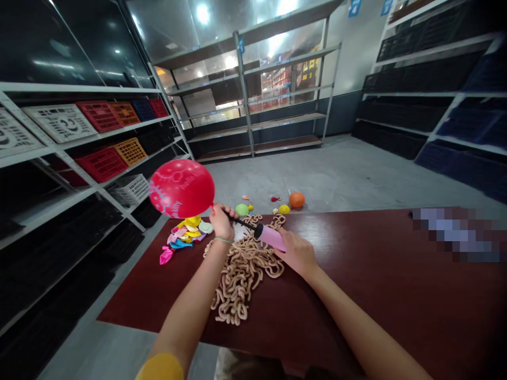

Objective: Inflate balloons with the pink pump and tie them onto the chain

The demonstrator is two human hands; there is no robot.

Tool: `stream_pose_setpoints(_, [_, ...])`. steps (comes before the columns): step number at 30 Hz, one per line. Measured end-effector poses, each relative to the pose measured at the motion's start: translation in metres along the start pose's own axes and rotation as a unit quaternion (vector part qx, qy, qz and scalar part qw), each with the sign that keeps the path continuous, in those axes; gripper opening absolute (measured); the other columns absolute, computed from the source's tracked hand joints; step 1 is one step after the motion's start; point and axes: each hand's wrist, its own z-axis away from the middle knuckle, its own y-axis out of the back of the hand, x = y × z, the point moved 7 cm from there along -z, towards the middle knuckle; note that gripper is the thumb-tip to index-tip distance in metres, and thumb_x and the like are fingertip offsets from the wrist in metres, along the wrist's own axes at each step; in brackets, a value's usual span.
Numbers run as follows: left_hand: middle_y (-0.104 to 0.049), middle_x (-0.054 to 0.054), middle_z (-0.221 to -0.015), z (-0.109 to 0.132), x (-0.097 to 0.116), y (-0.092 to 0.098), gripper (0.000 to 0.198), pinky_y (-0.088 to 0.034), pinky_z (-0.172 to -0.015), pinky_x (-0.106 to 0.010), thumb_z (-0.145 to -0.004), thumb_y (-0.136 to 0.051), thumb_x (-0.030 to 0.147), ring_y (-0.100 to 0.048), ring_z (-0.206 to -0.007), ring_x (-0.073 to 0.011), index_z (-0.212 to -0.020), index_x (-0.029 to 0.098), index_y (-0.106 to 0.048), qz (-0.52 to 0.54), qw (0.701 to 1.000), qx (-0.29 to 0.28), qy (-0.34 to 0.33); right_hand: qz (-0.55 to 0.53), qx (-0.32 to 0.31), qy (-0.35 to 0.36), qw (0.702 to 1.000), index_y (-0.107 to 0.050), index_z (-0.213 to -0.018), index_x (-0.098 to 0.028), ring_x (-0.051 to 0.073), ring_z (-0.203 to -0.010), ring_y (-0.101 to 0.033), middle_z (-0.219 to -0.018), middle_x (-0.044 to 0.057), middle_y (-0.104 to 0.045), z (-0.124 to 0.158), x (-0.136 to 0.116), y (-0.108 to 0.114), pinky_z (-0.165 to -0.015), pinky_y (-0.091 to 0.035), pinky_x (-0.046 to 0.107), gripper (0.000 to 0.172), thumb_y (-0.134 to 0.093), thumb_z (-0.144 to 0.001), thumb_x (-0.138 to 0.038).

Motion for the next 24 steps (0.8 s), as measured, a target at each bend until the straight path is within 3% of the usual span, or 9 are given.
stream_pose_setpoints(3, [-0.036,0.009,-0.054,-0.017,0.043,0.003,0.024,-0.029,-0.041,-0.02,-0.082,-0.055,0.031,-0.036,-0.038,-0.0065,-0.071,0.022,-0.036,-0.004,0.999,-0.016,-0.032,-0.026,0.011,0.017,0.999,-0.054,-0.12,-0.021,0.019,-0.081,-0.063,-0.094,0.005,-0.068,0.0,-0.003,-0.001,-0.066,-0.037,0.028,0.043,-0.062,-0.08,-0.034])
stream_pose_setpoints(6, [-0.035,0.009,-0.054,-0.021,0.047,-0.002,0.024,-0.027,-0.04,-0.02,-0.083,-0.055,0.032,-0.035,-0.038,-0.006,-0.072,0.022,-0.036,0.009,0.999,-0.021,-0.049,-0.025,0.034,0.011,0.999,-0.055,-0.117,-0.02,0.019,-0.079,-0.063,-0.09,0.004,-0.068,0.0,0.0,-0.001,-0.065,-0.037,0.027,0.039,-0.06,-0.081,-0.033])
stream_pose_setpoints(8, [-0.035,0.009,-0.053,-0.013,0.026,-0.007,0.024,-0.027,-0.04,-0.019,-0.084,-0.054,0.033,-0.034,-0.038,-0.0057,-0.073,0.022,-0.036,0.021,0.999,-0.015,-0.041,-0.01,0.049,-0.009,0.999,-0.056,-0.116,-0.02,0.019,-0.076,-0.063,-0.09,0.004,-0.068,0.001,0.004,0.0,-0.064,-0.035,0.027,0.038,-0.06,-0.08,-0.032])
stream_pose_setpoints(13, [-0.039,0.008,-0.051,0.03,-0.056,-0.025,0.028,-0.031,-0.04,-0.02,-0.085,-0.054,0.039,-0.037,-0.036,-0.0067,-0.071,0.022,-0.037,0.01,0.999,-0.038,0.007,0.002,0.052,-0.046,0.998,-0.057,-0.113,-0.021,0.019,-0.075,-0.063,-0.091,0.004,-0.069,0.002,0.012,0.003,-0.063,-0.033,0.027,0.035,-0.06,-0.08,-0.033])
stream_pose_setpoints(16, [-0.04,0.007,-0.049,0.043,-0.074,-0.022,0.029,-0.033,-0.039,-0.021,-0.085,-0.053,0.04,-0.038,-0.036,-0.0077,-0.069,0.021,-0.037,0.002,0.999,-0.035,0.022,0.004,0.041,-0.041,0.998,-0.057,-0.114,-0.021,0.019,-0.076,-0.063,-0.093,0.004,-0.069,0.003,0.01,0.004,-0.063,-0.034,0.027,0.037,-0.06,-0.08,-0.035])
stream_pose_setpoints(19, [-0.041,0.006,-0.05,0.031,-0.055,-0.011,0.028,-0.034,-0.039,-0.021,-0.084,-0.053,0.036,-0.039,-0.037,-0.0079,-0.068,0.021,-0.036,-0.007,0.999,-0.025,0.023,0.015,0.024,-0.007,1.0,-0.055,-0.119,-0.02,0.019,-0.078,-0.063,-0.093,0.005,-0.068,0.004,0.004,0.0,-0.064,-0.035,0.027,0.042,-0.061,-0.081,-0.036])
stream_pose_setpoints(24, [-0.038,0.008,-0.052,-0.01,0.019,0.001,0.024,-0.032,-0.04,-0.02,-0.082,-0.055,0.031,-0.039,-0.037,-0.007,-0.07,0.021,-0.036,-0.012,0.999,-0.022,-0.024,0.0,0.031,0.027,0.999,-0.053,-0.123,-0.019,0.019,-0.079,-0.063,-0.093,0.005,-0.068,0.005,-0.001,-0.004,-0.065,-0.037,0.027,0.046,-0.061,-0.081,-0.036])
